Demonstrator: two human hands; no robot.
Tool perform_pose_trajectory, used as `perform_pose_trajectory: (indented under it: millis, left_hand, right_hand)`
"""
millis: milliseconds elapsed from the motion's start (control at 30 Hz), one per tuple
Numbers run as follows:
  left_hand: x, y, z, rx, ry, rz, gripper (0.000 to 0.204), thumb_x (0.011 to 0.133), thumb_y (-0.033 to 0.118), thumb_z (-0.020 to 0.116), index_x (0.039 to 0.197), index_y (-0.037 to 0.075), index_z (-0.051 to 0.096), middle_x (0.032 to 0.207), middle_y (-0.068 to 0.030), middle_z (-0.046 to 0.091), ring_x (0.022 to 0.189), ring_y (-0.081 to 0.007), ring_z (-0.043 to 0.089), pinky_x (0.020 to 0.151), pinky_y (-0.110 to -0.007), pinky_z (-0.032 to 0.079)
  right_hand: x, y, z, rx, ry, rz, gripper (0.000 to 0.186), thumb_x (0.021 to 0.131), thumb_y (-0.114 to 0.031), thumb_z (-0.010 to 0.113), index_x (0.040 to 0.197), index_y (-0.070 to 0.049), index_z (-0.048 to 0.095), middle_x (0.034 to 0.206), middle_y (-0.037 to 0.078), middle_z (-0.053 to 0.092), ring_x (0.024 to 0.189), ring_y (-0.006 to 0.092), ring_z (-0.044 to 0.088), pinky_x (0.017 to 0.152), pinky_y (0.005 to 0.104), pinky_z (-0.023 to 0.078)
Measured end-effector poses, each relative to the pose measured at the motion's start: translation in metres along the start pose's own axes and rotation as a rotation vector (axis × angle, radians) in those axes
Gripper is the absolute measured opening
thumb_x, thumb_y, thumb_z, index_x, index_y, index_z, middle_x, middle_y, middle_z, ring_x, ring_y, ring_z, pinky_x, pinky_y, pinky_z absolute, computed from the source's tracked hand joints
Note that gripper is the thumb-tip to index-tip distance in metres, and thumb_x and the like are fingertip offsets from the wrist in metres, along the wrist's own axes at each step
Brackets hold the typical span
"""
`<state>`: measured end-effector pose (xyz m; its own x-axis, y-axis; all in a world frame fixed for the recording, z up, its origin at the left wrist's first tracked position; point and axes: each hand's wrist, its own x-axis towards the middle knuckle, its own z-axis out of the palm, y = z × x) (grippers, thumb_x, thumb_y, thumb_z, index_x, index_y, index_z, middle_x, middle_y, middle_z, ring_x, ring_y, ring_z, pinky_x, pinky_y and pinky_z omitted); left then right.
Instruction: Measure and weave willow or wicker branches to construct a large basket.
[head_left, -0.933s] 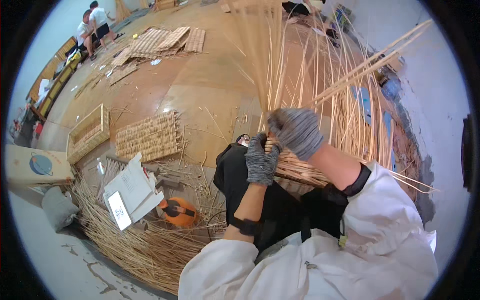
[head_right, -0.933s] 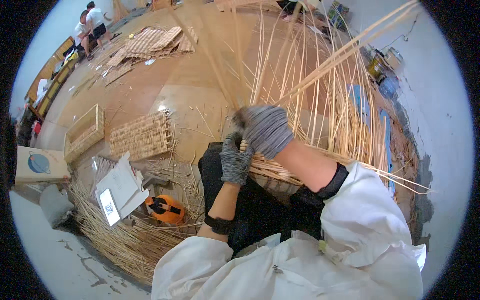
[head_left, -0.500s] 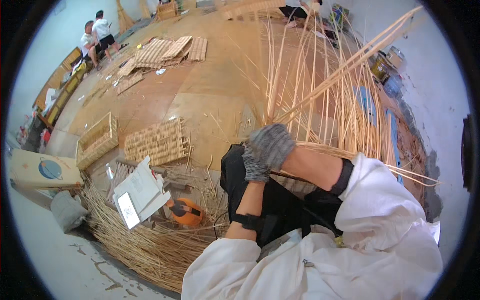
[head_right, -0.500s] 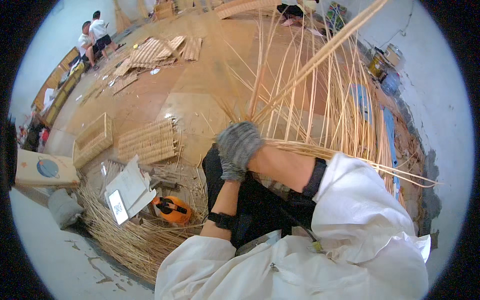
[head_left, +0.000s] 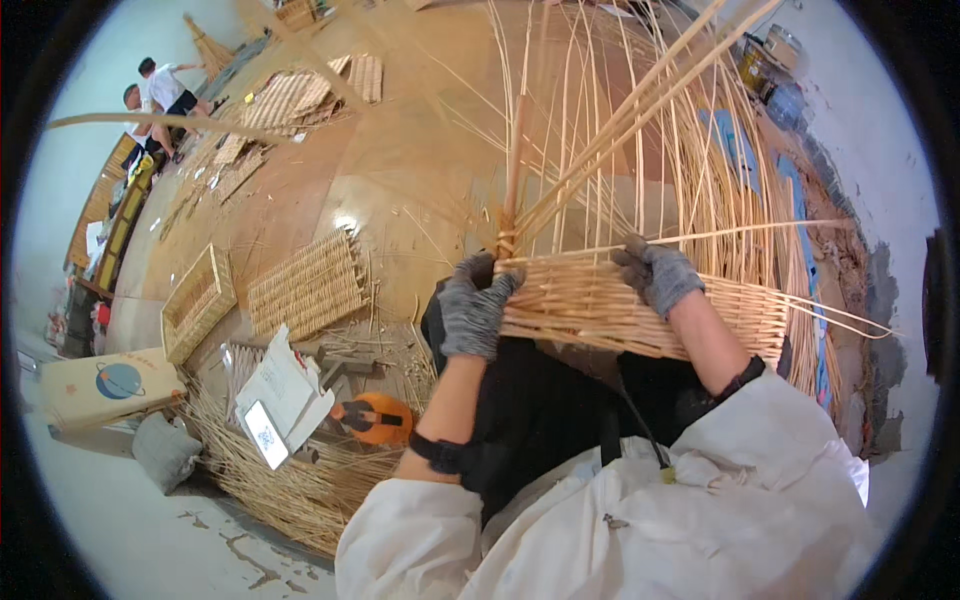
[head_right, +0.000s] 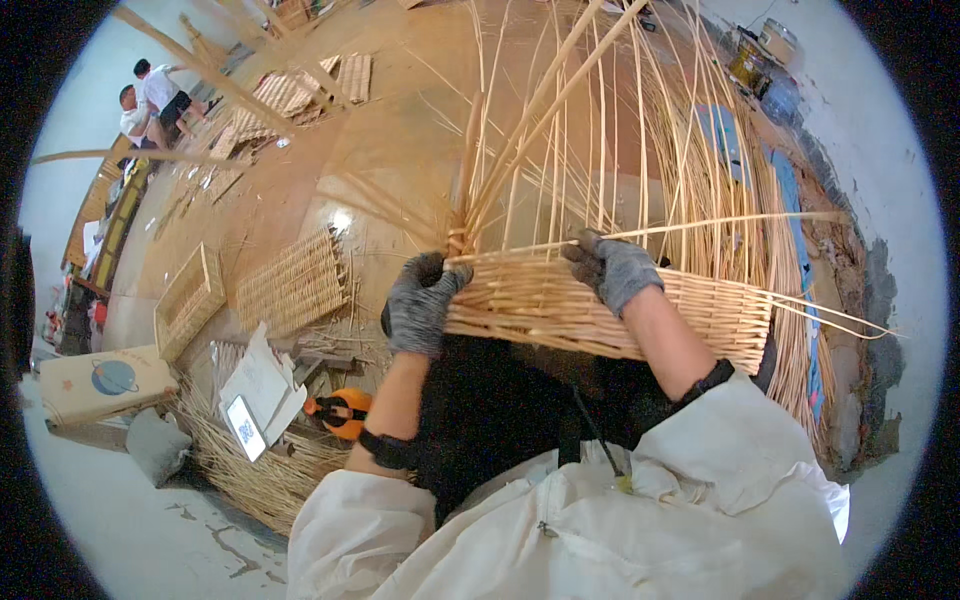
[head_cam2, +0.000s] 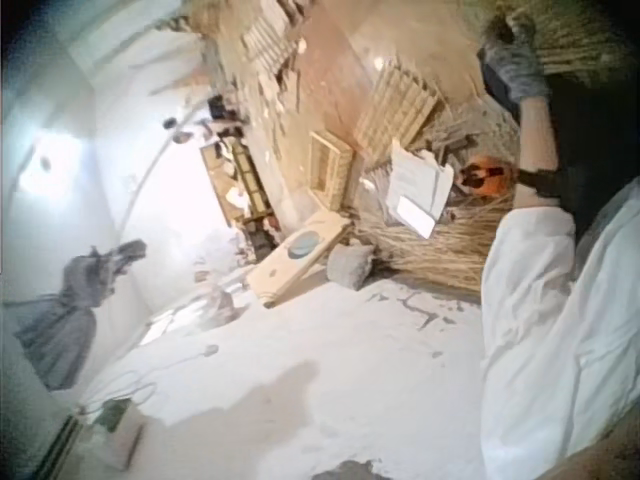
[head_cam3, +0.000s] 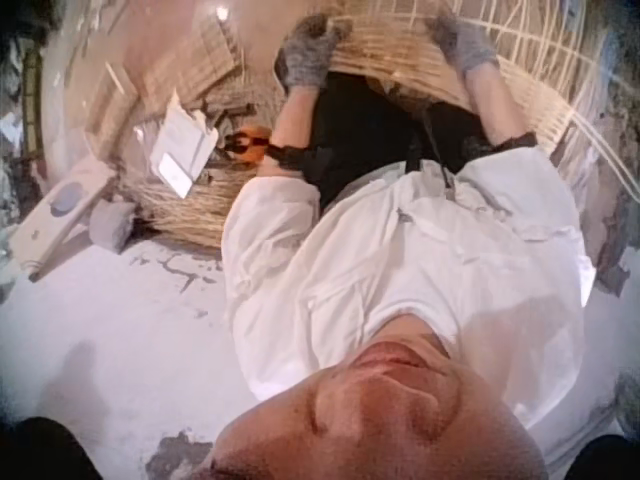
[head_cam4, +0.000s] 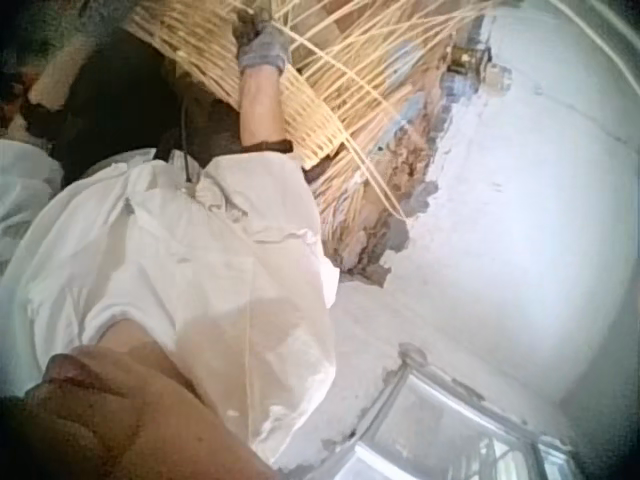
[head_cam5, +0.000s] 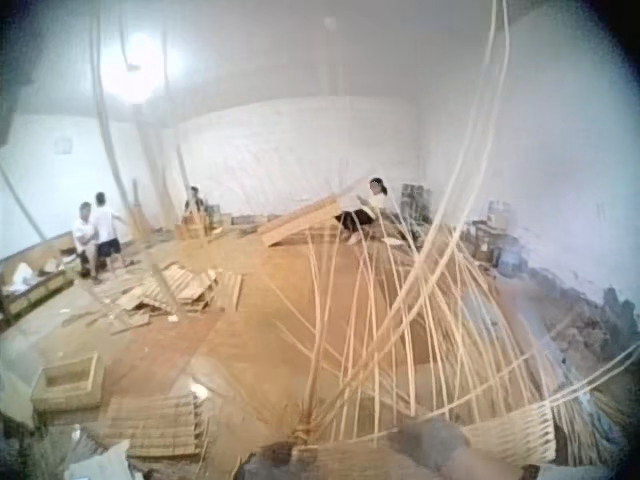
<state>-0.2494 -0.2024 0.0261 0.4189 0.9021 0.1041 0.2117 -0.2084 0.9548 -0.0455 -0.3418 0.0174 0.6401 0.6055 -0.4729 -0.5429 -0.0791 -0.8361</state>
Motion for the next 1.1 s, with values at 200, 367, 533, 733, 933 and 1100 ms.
perform_pose_trajectory:
  millis: [200,367,533,733,933,1100]
  left_hand:
    - [0.048,-0.053,0.004,-0.115,-0.513,-0.238,0.045,0.069,0.015,0.072,0.106,0.004,0.051,0.095,-0.0069,0.059,0.084,-0.0147,0.055,0.072,-0.025,0.046]
    - [0.034,-0.043,0.012,0.005,-0.310,-0.215,0.037,0.071,0.017,0.069,0.101,0.002,0.056,0.094,-0.0075,0.060,0.085,-0.0141,0.056,0.074,-0.026,0.046]
    - [0.034,-0.039,0.024,0.058,-0.191,-0.275,0.044,0.066,0.016,0.073,0.101,-0.003,0.052,0.088,-0.0095,0.060,0.078,-0.0160,0.056,0.072,-0.027,0.046]
    - [0.030,-0.036,0.023,-0.106,-0.157,-0.400,0.041,0.063,0.015,0.074,0.095,-0.001,0.055,0.089,-0.0115,0.061,0.078,-0.0167,0.057,0.072,-0.028,0.046]
    - [0.018,-0.001,0.015,0.111,0.054,-0.199,0.044,0.061,0.018,0.074,0.092,-0.004,0.052,0.082,-0.0161,0.059,0.076,-0.0275,0.057,0.072,-0.033,0.044]
    - [-0.056,0.032,0.007,0.540,0.459,0.492,0.072,0.057,0.012,0.079,0.116,0.001,0.038,0.095,-0.0108,0.049,0.087,-0.0244,0.050,0.072,-0.032,0.047]
  right_hand:
    - [-0.022,-0.020,0.023,-0.066,-0.004,-0.095,0.012,0.076,-0.001,0.057,0.086,-0.001,0.049,0.078,0.012,0.057,0.073,0.0234,0.060,0.056,0.0318,0.051]
    - [0.045,-0.053,0.092,-1.178,-0.211,-0.707,0.026,0.076,-0.006,0.057,0.101,-0.003,0.051,0.097,0.015,0.056,0.094,0.0276,0.055,0.077,0.0352,0.046]
    - [0.109,-0.042,0.136,-1.638,0.151,-0.527,0.043,0.077,-0.009,0.052,0.120,-0.008,0.043,0.113,0.016,0.050,0.101,0.0264,0.051,0.087,0.0328,0.040]
    - [-0.013,-0.009,0.053,-0.047,0.221,-0.484,0.024,0.085,-0.013,0.048,0.108,-0.006,0.044,0.076,0.007,0.050,0.063,0.0153,0.052,0.061,0.0358,0.050]
    - [-0.032,0.013,0.042,0.148,0.052,-0.528,0.009,0.088,-0.017,0.045,0.090,-0.009,0.042,0.061,0.000,0.039,0.050,0.0109,0.040,0.055,0.0322,0.049]
    - [-0.001,0.027,-0.002,0.413,-0.190,-0.505,0.010,0.088,-0.019,0.045,0.083,-0.012,0.043,0.057,-0.001,0.036,0.047,0.0116,0.038,0.056,0.0346,0.049]
